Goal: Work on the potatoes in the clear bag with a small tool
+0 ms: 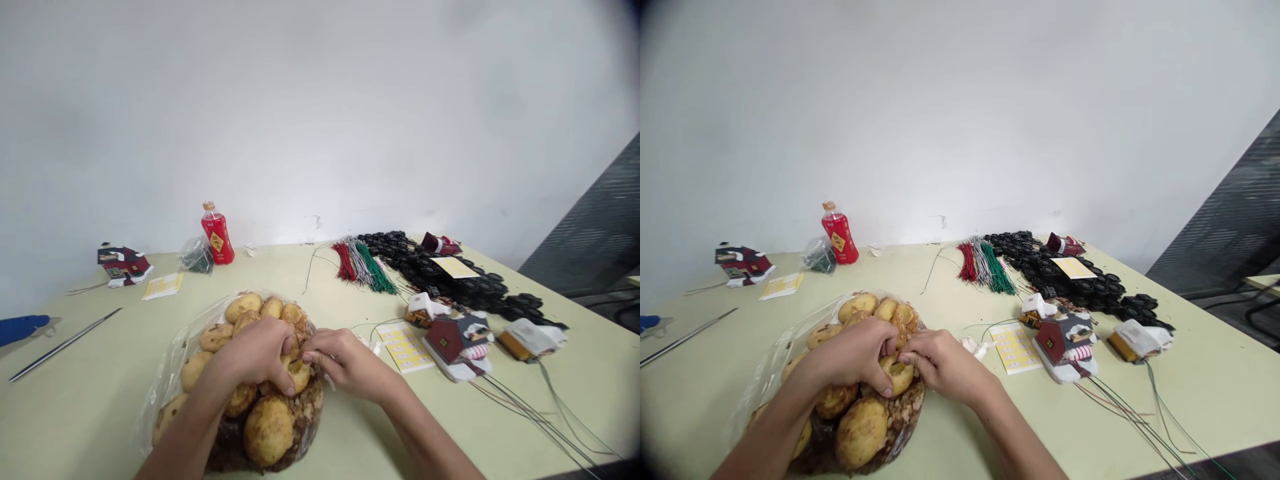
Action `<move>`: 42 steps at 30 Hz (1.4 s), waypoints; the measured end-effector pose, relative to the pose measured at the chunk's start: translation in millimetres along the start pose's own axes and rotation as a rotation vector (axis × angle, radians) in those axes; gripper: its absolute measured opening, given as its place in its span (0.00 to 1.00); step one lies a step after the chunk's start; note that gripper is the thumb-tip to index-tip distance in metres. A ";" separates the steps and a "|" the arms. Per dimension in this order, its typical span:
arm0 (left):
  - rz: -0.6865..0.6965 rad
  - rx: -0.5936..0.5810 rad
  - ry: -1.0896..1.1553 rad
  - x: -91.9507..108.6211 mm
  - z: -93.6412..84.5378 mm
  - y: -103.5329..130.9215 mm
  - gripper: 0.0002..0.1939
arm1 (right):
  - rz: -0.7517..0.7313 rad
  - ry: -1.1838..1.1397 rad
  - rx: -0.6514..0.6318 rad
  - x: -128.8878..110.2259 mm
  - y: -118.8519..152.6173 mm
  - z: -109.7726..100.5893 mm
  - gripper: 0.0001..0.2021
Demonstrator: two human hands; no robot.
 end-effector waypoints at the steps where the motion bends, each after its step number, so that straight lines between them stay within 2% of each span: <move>1: -0.002 -0.004 0.006 -0.6 0.2 -0.2 0.24 | -0.010 -0.007 -0.001 -1.5 -0.2 -0.2 0.22; 5: 0.026 0.003 0.025 2.7 -3.6 2.2 0.24 | -0.031 0.008 -0.010 -4.1 -0.3 -0.2 0.24; 14: 0.081 0.007 -0.089 10.2 -6.8 16.1 0.18 | -0.033 0.131 -0.002 -3.1 -0.5 5.0 0.19; 18: 0.106 0.040 -0.222 19.9 -3.8 25.8 0.14 | -0.037 0.169 -0.092 -6.9 -5.6 6.9 0.15; 23: 0.117 0.072 -0.174 22.5 3.1 29.3 0.22 | -0.090 0.179 -0.205 -12.1 -9.1 7.3 0.12; 31: 0.144 0.082 -0.059 8.5 11.6 20.3 0.22 | -0.100 0.234 -0.093 -4.6 4.4 0.9 0.13; 38: 0.117 0.048 -0.041 2.7 17.2 14.5 0.21 | -0.303 0.414 0.093 -25.8 12.0 -5.7 0.15; 42: 0.161 0.067 -0.012 3.0 17.8 14.0 0.21 | -0.323 0.439 0.083 -27.1 11.7 -8.2 0.16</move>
Point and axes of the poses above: each hand's wrist, its own y-axis away from the middle knuckle, its own z-axis out of the palm, x = y × z, the point moved 10 cm from there along -y, towards the middle knuckle, and after that the axes turned 6 degrees about y, right-handed, at the moved point
